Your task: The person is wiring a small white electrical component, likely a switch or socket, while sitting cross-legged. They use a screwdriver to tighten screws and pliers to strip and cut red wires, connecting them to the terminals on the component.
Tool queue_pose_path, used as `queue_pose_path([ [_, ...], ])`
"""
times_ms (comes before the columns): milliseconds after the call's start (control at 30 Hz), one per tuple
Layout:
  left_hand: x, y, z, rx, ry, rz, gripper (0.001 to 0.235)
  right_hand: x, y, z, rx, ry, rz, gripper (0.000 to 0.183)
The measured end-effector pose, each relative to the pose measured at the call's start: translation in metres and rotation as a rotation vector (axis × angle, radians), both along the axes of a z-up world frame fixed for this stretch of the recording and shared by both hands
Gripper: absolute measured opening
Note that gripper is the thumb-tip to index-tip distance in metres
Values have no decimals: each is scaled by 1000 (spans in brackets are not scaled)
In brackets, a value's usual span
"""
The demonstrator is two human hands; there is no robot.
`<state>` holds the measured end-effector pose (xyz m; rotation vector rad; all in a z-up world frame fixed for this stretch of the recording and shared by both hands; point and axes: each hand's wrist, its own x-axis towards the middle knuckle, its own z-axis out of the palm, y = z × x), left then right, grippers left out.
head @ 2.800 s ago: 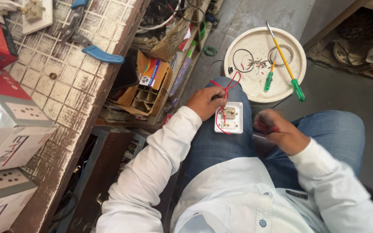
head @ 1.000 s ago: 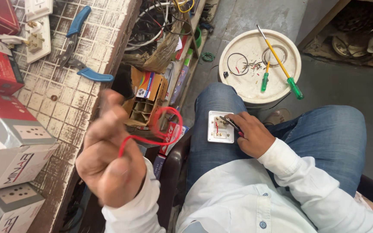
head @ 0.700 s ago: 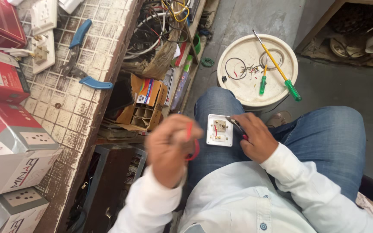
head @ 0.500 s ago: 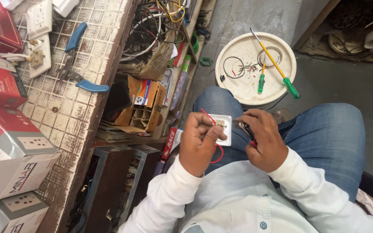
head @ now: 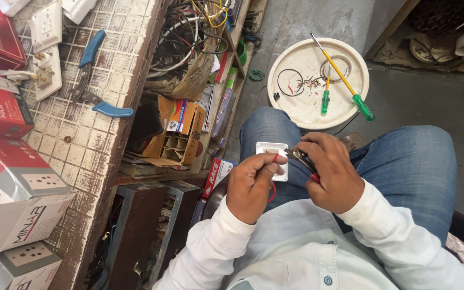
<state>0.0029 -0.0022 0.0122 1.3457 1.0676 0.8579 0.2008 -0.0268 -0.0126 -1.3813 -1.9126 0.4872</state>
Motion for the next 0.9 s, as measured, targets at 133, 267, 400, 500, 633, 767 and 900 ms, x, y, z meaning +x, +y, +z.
queue_pose_path([
  [133,-2,0,3,144,96,-5,21,-3,0,3,39,-22,5,64],
  [267,-2,-1,5,122,105,-63,22,-5,1,7,73,-19,22,64],
  [400,-1,-1,6,164,73,-84,21,-7,1,7,97,-31,2,60],
  [500,-2,0,8,152,131,-88,22,-6,2,6,122,-58,-16,55],
  [633,-1,0,14,126,199,-84,20,-4,5,6,135,-87,-19,52],
  [767,2,-1,18,382,252,-40,11,-4,5,2,139,-108,-23,46],
  [900,9,-1,4,411,337,-1,35,-10,1,-12,79,-1,-1,40],
])
